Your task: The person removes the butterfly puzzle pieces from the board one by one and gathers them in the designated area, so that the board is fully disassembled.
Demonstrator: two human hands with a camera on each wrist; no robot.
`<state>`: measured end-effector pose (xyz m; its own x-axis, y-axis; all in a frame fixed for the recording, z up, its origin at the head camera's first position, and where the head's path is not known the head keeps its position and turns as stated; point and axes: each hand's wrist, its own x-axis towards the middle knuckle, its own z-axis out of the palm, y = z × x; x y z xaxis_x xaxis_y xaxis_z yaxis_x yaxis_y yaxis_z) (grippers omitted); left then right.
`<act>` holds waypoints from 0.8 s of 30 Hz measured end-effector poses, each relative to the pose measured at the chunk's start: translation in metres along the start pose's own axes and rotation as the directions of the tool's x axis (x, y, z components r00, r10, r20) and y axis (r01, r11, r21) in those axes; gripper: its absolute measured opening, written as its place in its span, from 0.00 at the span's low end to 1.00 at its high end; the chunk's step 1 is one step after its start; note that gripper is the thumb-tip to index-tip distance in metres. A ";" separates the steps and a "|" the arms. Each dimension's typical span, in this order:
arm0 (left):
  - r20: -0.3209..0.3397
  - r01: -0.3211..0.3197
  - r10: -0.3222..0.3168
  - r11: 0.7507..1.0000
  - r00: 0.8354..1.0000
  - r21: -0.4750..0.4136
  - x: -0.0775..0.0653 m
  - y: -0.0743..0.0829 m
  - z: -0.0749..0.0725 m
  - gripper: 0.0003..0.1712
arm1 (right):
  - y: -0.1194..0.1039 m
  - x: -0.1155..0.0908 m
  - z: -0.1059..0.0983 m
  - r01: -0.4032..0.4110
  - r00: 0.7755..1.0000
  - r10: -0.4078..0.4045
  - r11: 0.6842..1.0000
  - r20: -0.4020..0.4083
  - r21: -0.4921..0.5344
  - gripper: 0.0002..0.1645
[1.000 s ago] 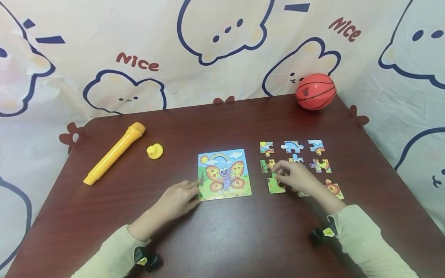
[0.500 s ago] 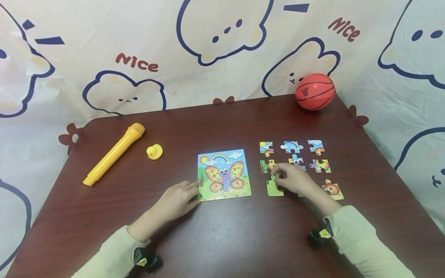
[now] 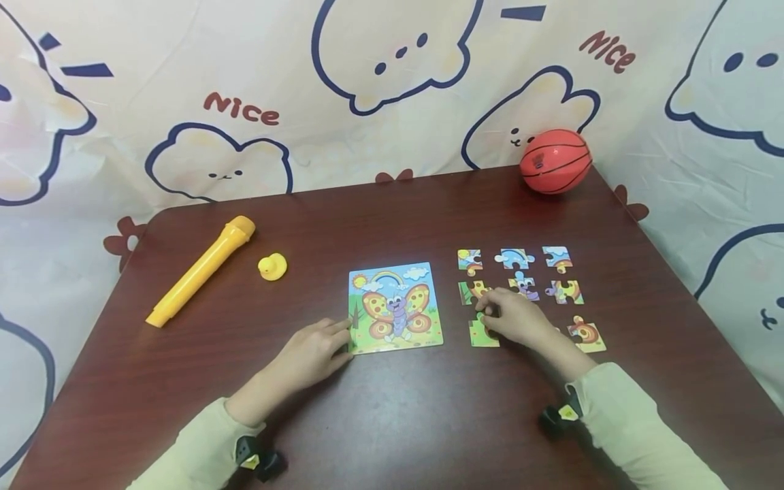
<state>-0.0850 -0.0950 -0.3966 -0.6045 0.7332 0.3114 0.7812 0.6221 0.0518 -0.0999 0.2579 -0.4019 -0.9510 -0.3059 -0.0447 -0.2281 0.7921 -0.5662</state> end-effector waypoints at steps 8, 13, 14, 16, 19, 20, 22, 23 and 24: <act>-0.012 0.003 -0.003 1.000 1.000 -0.011 -0.001 -0.001 0.001 0.12 | -0.003 0.001 -0.002 0.012 1.000 -0.013 1.000 -0.022 -0.025 0.05; -0.018 0.003 -0.003 0.999 1.000 -0.033 0.000 -0.003 0.002 0.10 | -0.005 0.001 -0.004 0.025 0.998 -0.026 0.999 -0.049 -0.026 0.04; -0.016 0.006 -0.006 0.999 1.000 -0.033 0.000 -0.003 0.002 0.10 | -0.005 0.001 -0.004 0.025 0.998 -0.027 0.999 -0.052 -0.028 0.04; 0.003 0.019 -0.019 0.999 1.000 -0.038 0.002 -0.004 0.002 0.09 | -0.006 0.001 -0.005 0.033 0.998 -0.035 0.999 -0.052 -0.038 0.04; 0.042 0.046 -0.043 0.997 0.998 -0.068 0.004 -0.006 0.001 0.07 | -0.008 0.003 -0.006 0.067 0.997 -0.069 0.996 -0.035 -0.064 0.05; 0.057 0.056 -0.052 0.995 0.997 -0.078 0.005 -0.007 0.001 0.06 | -0.009 0.003 -0.006 0.081 0.996 -0.083 0.993 -0.028 -0.080 0.05; 0.095 0.077 -0.067 0.991 0.993 -0.112 0.009 -0.011 -0.001 0.05 | -0.012 0.005 -0.008 0.104 0.994 -0.107 0.988 -0.017 -0.115 0.06; 0.117 0.089 -0.074 0.988 0.990 -0.126 0.011 -0.012 -0.001 0.05 | -0.014 0.006 -0.009 0.112 0.993 -0.115 0.985 -0.017 -0.132 0.05; 0.137 0.097 -0.077 0.985 0.988 -0.143 0.014 -0.014 -0.002 0.05 | -0.016 0.007 -0.010 0.111 0.993 -0.115 0.983 -0.015 -0.148 0.05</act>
<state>-0.1042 -0.0944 -0.3911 -0.6788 0.7135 0.1737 0.7331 0.6446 0.2168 -0.1045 0.2485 -0.3851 -0.9216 -0.3868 0.0334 -0.3610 0.8224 -0.4398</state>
